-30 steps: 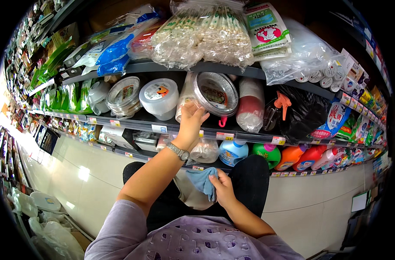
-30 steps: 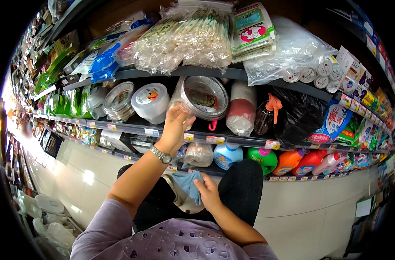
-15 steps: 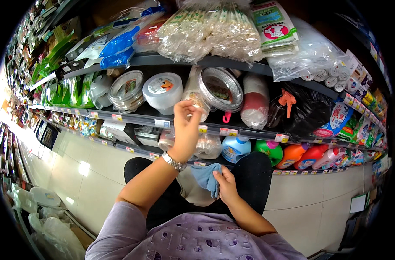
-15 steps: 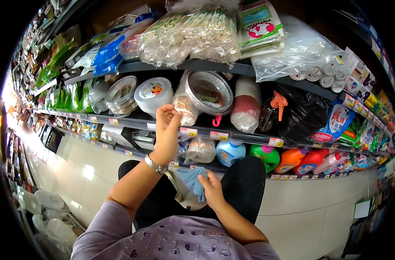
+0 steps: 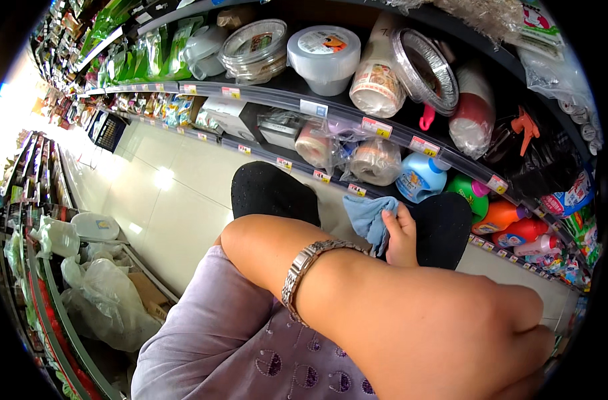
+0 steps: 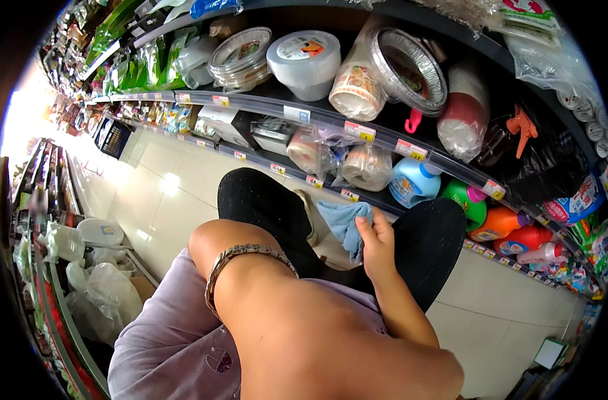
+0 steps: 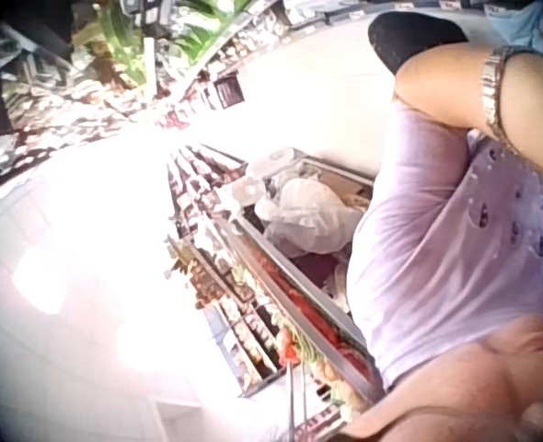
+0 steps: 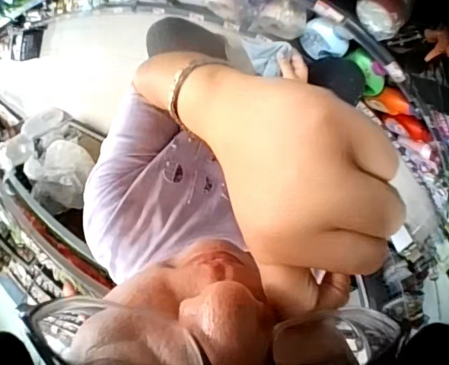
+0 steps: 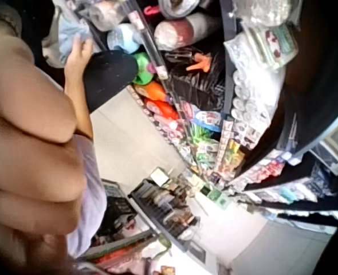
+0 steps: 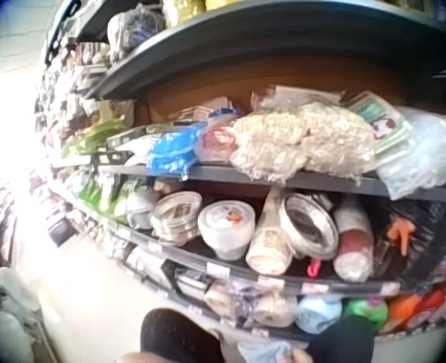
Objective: The person wipes various items on store shelves with a blue cloth. They handle a metal ladle, stacks of disposable cups, and round plastic food containers, wiping each before placing them back. The person also wipes a small plastic bottle and the shelf surface itself.
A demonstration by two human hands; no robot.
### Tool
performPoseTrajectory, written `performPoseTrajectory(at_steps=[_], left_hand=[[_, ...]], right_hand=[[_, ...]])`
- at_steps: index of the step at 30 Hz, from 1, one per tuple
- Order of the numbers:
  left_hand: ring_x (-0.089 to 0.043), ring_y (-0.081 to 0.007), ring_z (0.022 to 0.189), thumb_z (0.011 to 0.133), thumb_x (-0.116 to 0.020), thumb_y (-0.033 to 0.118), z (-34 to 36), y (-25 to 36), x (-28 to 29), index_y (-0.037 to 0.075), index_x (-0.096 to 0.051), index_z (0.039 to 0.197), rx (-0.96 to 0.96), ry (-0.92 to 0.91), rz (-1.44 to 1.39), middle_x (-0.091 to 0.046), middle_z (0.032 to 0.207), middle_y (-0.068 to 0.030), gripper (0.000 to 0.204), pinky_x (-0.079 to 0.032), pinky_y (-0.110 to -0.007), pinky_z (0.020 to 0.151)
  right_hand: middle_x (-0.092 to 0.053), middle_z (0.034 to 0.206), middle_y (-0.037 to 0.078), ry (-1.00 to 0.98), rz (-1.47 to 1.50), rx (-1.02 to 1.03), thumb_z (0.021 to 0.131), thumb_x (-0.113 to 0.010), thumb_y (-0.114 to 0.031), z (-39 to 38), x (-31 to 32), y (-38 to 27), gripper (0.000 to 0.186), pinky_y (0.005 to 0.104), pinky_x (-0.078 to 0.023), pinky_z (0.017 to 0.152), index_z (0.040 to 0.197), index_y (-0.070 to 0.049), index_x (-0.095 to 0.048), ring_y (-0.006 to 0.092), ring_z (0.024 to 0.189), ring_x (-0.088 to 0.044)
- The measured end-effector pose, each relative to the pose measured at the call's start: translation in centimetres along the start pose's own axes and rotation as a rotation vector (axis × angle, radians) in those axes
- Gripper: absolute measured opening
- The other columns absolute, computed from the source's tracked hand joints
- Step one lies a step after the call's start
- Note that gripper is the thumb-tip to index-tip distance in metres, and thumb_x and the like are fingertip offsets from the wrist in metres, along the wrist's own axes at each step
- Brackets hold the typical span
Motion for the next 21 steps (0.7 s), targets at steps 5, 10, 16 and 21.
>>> performPoseTrajectory(at_steps=[5, 10, 16, 21], left_hand=[[-0.045, -0.019, 0.053, 0.069, -0.056, 0.027, 0.1, -0.4, 0.1, 0.003, -0.051, 0.071, 0.053, -0.058, -0.008, -0.047, 0.067, -0.0065, 0.025, -0.037, -0.028, 0.052], [-0.046, -0.0201, 0.051, 0.068, -0.055, 0.027, 0.1, -0.2, -0.2, 0.0, -0.052, 0.072, 0.067, -0.086, -0.041, -0.049, 0.067, -0.0091, 0.027, -0.038, -0.029, 0.052], [-0.048, -0.0212, 0.05, 0.067, -0.056, 0.027, 0.1, -0.5, -0.3, 0.0, -0.053, 0.07, 0.052, -0.142, -0.148, -0.051, 0.066, -0.0104, 0.028, -0.039, -0.031, 0.049], [-0.051, -0.0211, 0.054, 0.068, -0.057, 0.027, 0.0, -0.6, -1.1, 0.002, -0.054, 0.068, 0.142, -0.312, -0.147, -0.052, 0.063, -0.0084, 0.025, -0.039, -0.031, 0.05]], right_hand=[[-0.059, 0.105, 0.003, 0.03, 0.028, -0.025, 0.094, -0.052, -0.012, -0.3, 0.0, 0.0, 0.028, 0.0236, -0.041, 0.086, 0.118, 0.001, -0.054, 0.0082, 0.094, -0.053], [-0.06, 0.104, 0.003, 0.024, 0.002, -0.02, 0.093, -0.053, -0.012, -0.1, 0.1, 0.4, 0.027, 0.0233, -0.041, 0.085, 0.117, 0.001, -0.055, 0.0082, 0.093, -0.054], [-0.061, 0.101, 0.003, 0.026, -0.051, -0.051, 0.093, -0.054, -0.011, -0.3, -0.2, 0.6, 0.028, 0.0226, -0.043, 0.082, 0.118, 0.0, -0.055, 0.0078, 0.089, -0.055], [-0.061, 0.103, 0.004, -0.016, -0.021, -0.076, 0.093, -0.053, -0.012, -0.1, -0.4, 0.4, 0.029, 0.0224, -0.043, 0.082, 0.119, 0.001, -0.054, 0.0076, 0.09, -0.055]])
Point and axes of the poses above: each hand's wrist, its own z-axis towards the middle knuckle, its own x-axis out of the back of the hand, y = z × x, the point moved 6 cm from there along z, towards the middle knuckle
